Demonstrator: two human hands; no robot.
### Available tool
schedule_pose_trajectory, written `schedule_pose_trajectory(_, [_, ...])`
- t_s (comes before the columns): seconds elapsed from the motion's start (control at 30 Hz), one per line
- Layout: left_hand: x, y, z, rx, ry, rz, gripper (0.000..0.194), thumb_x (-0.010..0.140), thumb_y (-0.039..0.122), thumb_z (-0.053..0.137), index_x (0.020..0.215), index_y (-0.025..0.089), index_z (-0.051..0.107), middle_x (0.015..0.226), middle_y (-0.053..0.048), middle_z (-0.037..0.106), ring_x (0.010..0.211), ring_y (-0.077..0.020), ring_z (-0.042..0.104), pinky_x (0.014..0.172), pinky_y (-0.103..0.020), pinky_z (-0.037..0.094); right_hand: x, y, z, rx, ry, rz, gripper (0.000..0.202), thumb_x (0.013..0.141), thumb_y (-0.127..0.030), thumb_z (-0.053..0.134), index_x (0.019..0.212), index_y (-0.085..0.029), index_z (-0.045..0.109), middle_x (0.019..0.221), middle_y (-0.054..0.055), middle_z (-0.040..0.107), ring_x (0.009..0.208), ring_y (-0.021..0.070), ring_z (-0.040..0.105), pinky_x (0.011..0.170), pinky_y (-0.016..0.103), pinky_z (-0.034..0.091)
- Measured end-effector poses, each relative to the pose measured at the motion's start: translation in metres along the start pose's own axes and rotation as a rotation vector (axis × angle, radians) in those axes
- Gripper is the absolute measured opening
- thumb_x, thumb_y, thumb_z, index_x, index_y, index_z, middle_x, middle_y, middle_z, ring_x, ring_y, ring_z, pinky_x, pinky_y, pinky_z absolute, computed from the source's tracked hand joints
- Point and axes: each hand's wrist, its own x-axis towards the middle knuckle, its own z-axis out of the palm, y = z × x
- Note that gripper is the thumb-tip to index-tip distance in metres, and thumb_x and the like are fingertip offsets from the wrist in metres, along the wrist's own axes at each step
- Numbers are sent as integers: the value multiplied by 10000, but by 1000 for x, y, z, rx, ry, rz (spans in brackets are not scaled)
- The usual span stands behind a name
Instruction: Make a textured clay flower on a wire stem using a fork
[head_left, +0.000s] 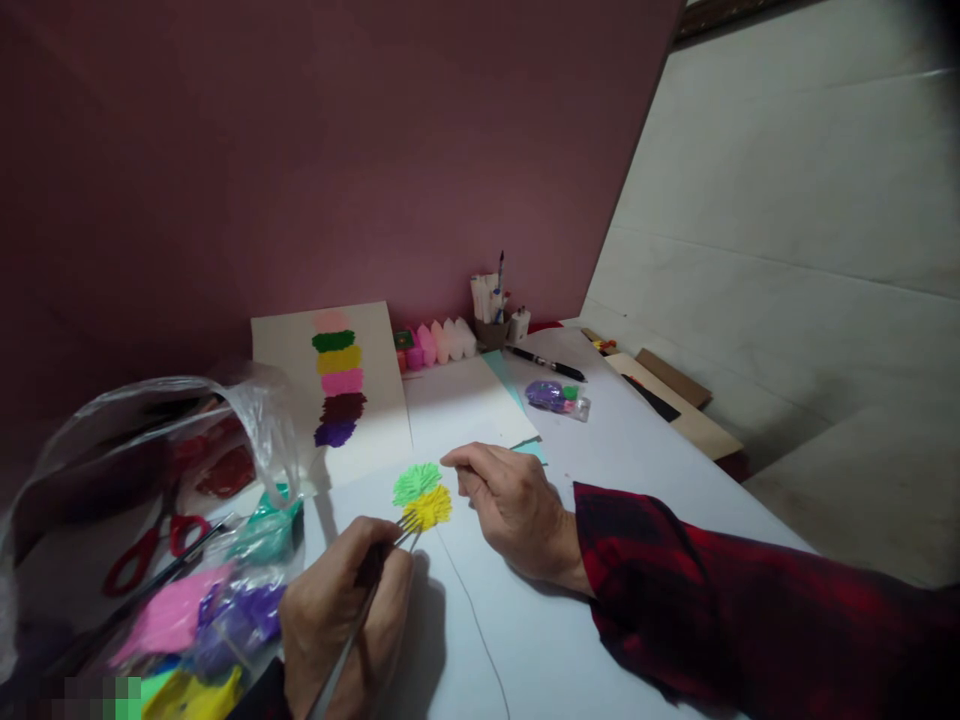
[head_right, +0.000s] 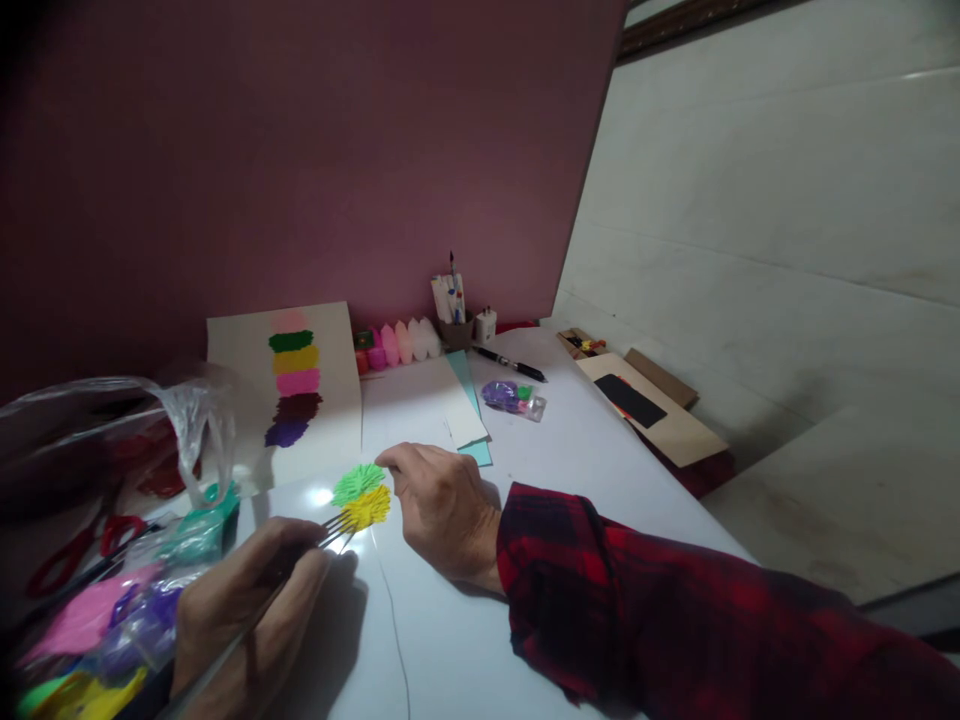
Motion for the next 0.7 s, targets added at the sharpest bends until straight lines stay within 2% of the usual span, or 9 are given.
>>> schedule_pose_trajectory(0.1, [-1,8,-3,1,-103,-42,107,813,278,552,752,205,603,564,29,524,481,-110,495,430,-196,395,0,-1,0,0,6,-4,282,826,-26,422,1002,-130,616,707,11,595,640,139,564,595,268,416])
schedule_pose_trajectory(0.27, [-1,9,-2,32,-78,-74,129,820,268,541,725,200,595,550,30,514,480,-106,480,440,-196,390,1,0,1,-5,3,1,288,824,-25,424,1007,-134,618,703,9,597,644,140,574,596,268,418])
schedule_pose_trajectory(0.7, [0,-3,-5,96,-141,-95,146,828,324,549,745,224,616,547,49,535,478,-107,483,454,-202,392,1,0,1,-7,1,8,278,838,-35,427,1014,-137,618,738,16,621,649,138,576,604,271,425])
